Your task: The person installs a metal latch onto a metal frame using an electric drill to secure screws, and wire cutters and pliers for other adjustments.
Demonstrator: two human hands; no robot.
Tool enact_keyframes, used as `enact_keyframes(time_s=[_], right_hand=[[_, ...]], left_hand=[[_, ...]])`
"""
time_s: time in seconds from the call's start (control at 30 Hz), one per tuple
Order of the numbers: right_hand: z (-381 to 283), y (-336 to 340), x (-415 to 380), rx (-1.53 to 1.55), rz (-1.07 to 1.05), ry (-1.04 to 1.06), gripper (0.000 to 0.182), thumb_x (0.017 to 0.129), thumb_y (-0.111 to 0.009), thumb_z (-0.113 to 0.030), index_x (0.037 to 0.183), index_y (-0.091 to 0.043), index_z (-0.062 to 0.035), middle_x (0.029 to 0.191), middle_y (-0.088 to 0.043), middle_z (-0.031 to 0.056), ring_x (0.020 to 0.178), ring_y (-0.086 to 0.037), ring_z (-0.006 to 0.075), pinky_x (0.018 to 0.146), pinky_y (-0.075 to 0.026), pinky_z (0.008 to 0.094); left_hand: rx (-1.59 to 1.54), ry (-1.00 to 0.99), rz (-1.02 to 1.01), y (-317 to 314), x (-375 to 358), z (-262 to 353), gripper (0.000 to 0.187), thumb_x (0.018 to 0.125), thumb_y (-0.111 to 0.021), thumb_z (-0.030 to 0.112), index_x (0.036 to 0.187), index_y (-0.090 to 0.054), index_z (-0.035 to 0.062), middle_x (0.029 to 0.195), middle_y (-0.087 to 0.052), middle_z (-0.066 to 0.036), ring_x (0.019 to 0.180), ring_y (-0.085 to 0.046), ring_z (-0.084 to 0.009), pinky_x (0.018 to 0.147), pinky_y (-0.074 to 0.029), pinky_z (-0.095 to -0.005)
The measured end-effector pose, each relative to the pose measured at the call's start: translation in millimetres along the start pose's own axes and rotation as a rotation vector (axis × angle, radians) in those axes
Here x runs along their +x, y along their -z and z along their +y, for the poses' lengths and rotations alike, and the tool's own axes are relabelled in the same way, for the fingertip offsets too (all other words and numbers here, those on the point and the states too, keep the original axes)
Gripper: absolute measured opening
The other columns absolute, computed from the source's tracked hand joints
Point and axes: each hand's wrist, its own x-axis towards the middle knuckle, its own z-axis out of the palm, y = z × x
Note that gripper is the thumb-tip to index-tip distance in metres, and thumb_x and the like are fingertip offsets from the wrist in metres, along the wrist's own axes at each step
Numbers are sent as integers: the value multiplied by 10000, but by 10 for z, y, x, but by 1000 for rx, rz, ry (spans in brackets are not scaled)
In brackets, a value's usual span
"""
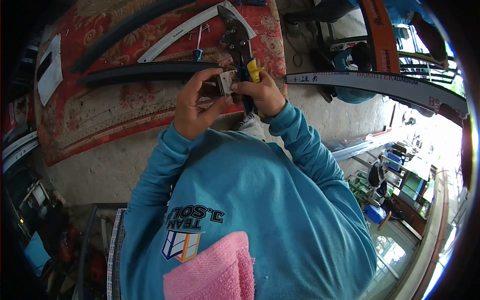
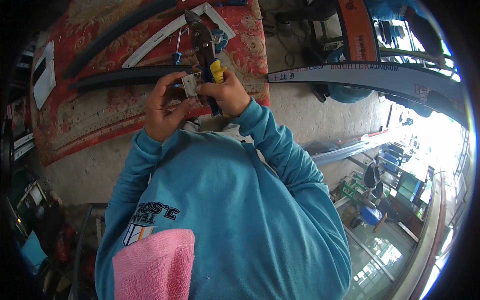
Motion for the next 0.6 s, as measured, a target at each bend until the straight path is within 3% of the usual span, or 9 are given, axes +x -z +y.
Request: enact_keyframes(time_s=[0.2, 0.43, 0.5, 0.6], right_hand=[[11, -22, -8, 85, 76, -91, 200, 766, -686, -127, 872, -591, 13, 689, -611, 38, 632, -591, 118, 616, -485, 254], [136, 44, 22, 26, 65, -5, 166, 782, -673, -119, 879, -619, 4, 723, -619, 42, 655, -595, 120, 642, -490, 256], [127, 53, 26, -36, 49, 43, 140, 794, -665, -114, 878, -635, -5, 737, -620, 42, 661, -596, 124, 652, -491, 258], [71, 57, 24, 106, 47, -77, 88, 823, -646, -105, 873, -663, -34, 753, -618, 41, 674, -601, 133, 674, -494, 265]], left_hand=[[75, -22, -5, 6, 7, -40, 518, 811, -653, -37, 1290, -459, 4, 1099, -609, -111, 927, -637, -149, 816, -509, -268], [40, 0, -8, -15, 25, -29, 553, 838, -643, -26, 1343, -418, -1, 1021, -649, -104, 909, -635, -133, 811, -503, -255], [24, 8, 5, -24, 21, -20, 547, 816, -655, -30, 1320, -448, 15, 1066, -620, -108, 921, -640, -149, 803, -514, -266], [37, 3, 2, -6, 20, -36, 540, 817, -655, -29, 1315, -452, 17, 1061, -623, -110, 925, -638, -145, 804, -509, -258]])
